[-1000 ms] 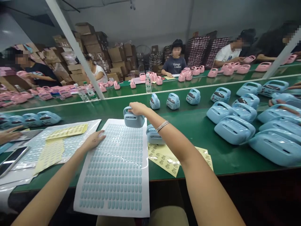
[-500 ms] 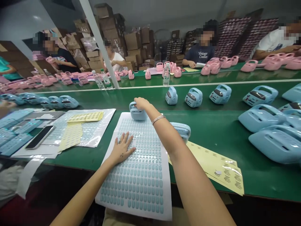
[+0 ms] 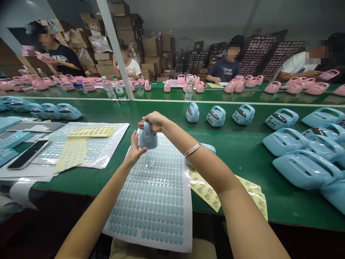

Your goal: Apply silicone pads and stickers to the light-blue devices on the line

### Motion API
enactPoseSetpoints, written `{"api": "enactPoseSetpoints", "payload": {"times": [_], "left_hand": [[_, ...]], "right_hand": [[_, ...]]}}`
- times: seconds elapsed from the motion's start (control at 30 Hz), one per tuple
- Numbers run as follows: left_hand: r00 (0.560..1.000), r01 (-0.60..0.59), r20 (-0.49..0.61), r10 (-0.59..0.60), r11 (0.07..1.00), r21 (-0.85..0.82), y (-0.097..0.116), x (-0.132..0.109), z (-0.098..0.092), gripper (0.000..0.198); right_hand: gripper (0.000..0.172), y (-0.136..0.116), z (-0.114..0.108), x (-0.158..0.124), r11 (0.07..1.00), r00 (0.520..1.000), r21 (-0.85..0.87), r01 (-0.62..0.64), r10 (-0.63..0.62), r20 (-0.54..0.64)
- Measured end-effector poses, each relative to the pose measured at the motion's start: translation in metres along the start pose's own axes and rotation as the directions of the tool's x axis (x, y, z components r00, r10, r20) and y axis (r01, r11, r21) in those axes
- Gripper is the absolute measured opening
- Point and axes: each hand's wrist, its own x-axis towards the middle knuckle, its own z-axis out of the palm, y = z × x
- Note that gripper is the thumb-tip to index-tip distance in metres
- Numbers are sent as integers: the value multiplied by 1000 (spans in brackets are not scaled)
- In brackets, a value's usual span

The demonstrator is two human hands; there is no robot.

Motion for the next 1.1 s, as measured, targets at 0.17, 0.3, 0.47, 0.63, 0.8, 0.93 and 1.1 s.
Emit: {"api": "enactPoseSetpoints", "payload": {"times": [0.17, 0.3, 0.47, 0.63, 0.8, 0.93, 1.1], "left_hand": [[992, 44, 121, 24, 850, -525, 26, 20, 6, 83], [981, 188, 159, -113, 773, -607, 34, 14, 17, 64], [928, 362, 225, -297, 575, -734, 29, 8, 19, 65], [904, 424, 350, -247, 407, -809, 34, -10, 33, 77], [873, 488, 459, -166, 283, -826, 59, -52, 77, 86], [892, 452, 441, -101, 209, -867, 65, -85, 123, 78], [852, 523, 520, -64, 81, -848, 68, -109, 192, 68]], "right_hand": [[19, -16, 7, -8, 979, 1000, 205, 3, 2, -22], [31, -20, -8, -11, 968, 997, 237, -80, 82, 3], [27, -15, -60, -53, 994, 997, 76, 75, -73, -24], [16, 43, -113, -152, 870, 887, -328, 368, -434, -157], [18, 157, -144, -230, 694, 809, -707, -136, -334, -484], [22, 209, -173, -264, 625, 632, -673, -395, -346, -693], [11, 221, -182, -279, 640, 672, -647, -414, -264, -692]]}}
